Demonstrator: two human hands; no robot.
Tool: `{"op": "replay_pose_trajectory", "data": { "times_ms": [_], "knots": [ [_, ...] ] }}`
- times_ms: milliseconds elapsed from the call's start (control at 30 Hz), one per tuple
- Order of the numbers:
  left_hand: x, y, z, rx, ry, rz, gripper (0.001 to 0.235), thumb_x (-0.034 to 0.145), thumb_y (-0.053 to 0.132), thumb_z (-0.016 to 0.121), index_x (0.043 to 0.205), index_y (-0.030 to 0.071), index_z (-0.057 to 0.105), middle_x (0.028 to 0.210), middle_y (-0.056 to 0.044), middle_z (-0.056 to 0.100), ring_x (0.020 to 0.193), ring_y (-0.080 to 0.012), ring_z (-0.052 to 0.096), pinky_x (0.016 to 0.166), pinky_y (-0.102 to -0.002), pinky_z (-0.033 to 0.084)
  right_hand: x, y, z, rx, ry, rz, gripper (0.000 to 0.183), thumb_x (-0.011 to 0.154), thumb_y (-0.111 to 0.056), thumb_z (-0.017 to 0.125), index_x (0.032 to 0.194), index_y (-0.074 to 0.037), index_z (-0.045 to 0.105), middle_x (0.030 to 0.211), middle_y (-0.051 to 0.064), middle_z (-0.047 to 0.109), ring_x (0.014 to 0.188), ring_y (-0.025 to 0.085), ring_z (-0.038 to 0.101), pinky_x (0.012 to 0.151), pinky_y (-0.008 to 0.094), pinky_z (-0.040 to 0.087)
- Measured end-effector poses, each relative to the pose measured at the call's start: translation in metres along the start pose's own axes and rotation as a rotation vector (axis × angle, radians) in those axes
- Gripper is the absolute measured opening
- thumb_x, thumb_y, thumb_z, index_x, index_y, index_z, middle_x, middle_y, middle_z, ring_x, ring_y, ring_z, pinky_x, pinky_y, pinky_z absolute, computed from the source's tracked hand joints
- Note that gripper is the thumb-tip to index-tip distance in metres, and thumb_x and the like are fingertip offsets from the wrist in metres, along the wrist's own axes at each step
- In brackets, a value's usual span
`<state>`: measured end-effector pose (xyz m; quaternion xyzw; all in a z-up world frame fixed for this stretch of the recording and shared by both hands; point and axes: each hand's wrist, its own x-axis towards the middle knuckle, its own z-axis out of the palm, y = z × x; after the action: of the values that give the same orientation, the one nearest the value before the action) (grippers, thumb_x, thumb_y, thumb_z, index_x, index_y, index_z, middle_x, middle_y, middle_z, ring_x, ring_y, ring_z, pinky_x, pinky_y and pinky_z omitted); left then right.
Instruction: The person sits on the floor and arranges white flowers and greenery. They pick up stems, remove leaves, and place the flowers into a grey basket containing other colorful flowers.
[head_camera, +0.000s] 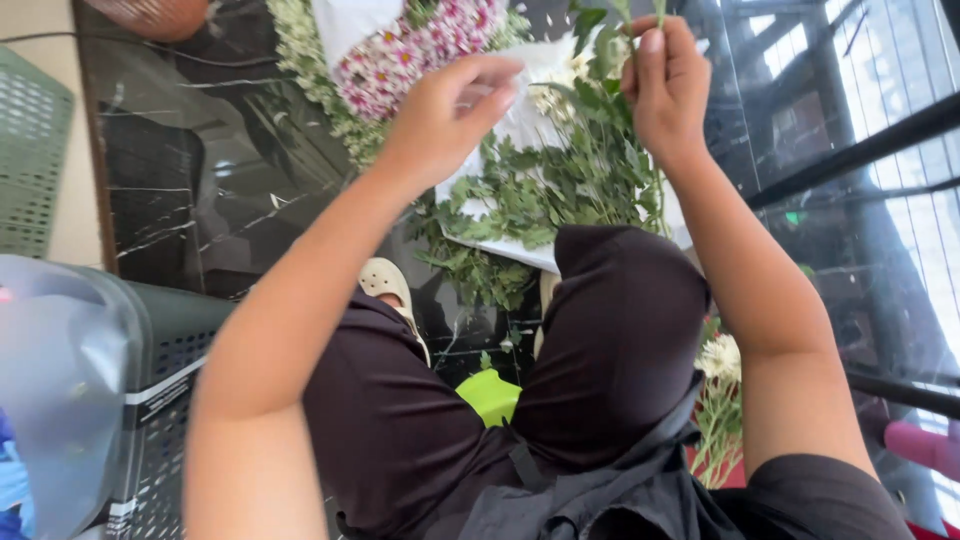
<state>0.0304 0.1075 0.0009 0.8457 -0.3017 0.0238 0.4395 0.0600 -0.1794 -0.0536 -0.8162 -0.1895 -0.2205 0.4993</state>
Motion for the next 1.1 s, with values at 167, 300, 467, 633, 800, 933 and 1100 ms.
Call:
{"op": "replay_pose_trajectory", "data": {
  "times_ms": [167, 300, 467, 633, 800, 933, 1100],
  "knots": [
    [0.051, -0.016, 0.031, -0.602, 0.372, -0.142, 0.037, 0.097, 0.011, 0.071, 0.132, 0.015, 0.058, 0.128, -0.008, 0.072, 0.124, -0.0249, 0.068, 0.108, -0.039, 0.059, 0.01, -0.034, 0.04, 0.086, -0.166, -0.053, 0.032, 0.117, -0.019, 0.034, 0.116, 0.003, 0.058, 0.072, 0.007, 0.06, 0.053, 0.012, 0.051, 0.045, 0.025, 0.04],
    [0.047, -0.033, 0.03, -0.638, 0.451, -0.082, 0.017, 0.097, 0.02, 0.066, 0.11, 0.008, 0.067, 0.104, -0.007, 0.076, 0.1, -0.0205, 0.074, 0.093, -0.031, 0.065, 0.007, -0.046, 0.045, 0.14, -0.181, -0.077, 0.039, 0.117, -0.026, 0.034, 0.114, 0.006, 0.056, 0.085, 0.016, 0.069, 0.055, 0.017, 0.059, 0.046, 0.026, 0.045],
    [0.048, -0.052, 0.022, -0.647, 0.662, -0.265, 0.009, 0.096, 0.013, 0.057, 0.104, 0.011, 0.059, 0.09, -0.007, 0.068, 0.077, -0.0199, 0.077, 0.067, -0.029, 0.071, 0.023, 0.004, 0.011, -0.175, 0.097, -0.076, 0.026, 0.115, -0.007, 0.036, 0.113, 0.0, 0.061, 0.085, 0.009, 0.073, 0.07, 0.016, 0.071, 0.056, 0.023, 0.056],
    [0.032, -0.085, -0.016, -0.513, 0.769, -0.466, 0.024, 0.097, 0.014, 0.057, 0.12, 0.009, 0.057, 0.103, -0.008, 0.069, 0.071, -0.0134, 0.068, 0.059, -0.023, 0.064, 0.019, 0.059, -0.09, -0.362, 0.136, -0.162, 0.027, 0.124, -0.011, 0.044, 0.122, 0.003, 0.067, 0.078, 0.011, 0.062, 0.069, 0.021, 0.062, 0.061, 0.034, 0.044],
    [0.004, -0.128, -0.041, -0.422, 0.867, -0.144, 0.034, 0.099, 0.009, 0.07, 0.129, 0.019, 0.057, 0.114, -0.007, 0.067, 0.098, -0.0208, 0.074, 0.086, -0.041, 0.062, -0.089, 0.164, -0.126, -0.584, 0.029, 0.043, 0.038, 0.132, -0.01, 0.059, 0.096, -0.003, 0.053, 0.075, 0.005, 0.053, 0.063, 0.017, 0.049, 0.055, 0.035, 0.034],
    [-0.004, -0.1, -0.058, -0.318, 0.792, -0.01, 0.011, 0.104, 0.016, 0.06, 0.114, 0.015, 0.061, 0.094, -0.006, 0.065, 0.082, -0.017, 0.065, 0.086, -0.039, 0.057, -0.207, 0.208, -0.1, -0.66, -0.005, 0.188, 0.029, 0.121, -0.012, 0.056, 0.094, -0.003, 0.056, 0.074, 0.011, 0.054, 0.061, 0.026, 0.048, 0.059, 0.042, 0.035],
    [-0.012, -0.102, -0.054, -0.199, 0.725, 0.033, 0.015, 0.11, 0.015, 0.056, 0.125, 0.016, 0.059, 0.092, -0.009, 0.069, 0.055, -0.0113, 0.04, 0.049, -0.028, 0.034, -0.264, 0.188, -0.076, -0.491, -0.185, 1.163, 0.032, 0.102, -0.036, 0.049, 0.077, -0.016, 0.047, 0.073, 0.008, 0.044, 0.076, 0.019, 0.033, 0.068, 0.037, 0.028]
  ]
}}
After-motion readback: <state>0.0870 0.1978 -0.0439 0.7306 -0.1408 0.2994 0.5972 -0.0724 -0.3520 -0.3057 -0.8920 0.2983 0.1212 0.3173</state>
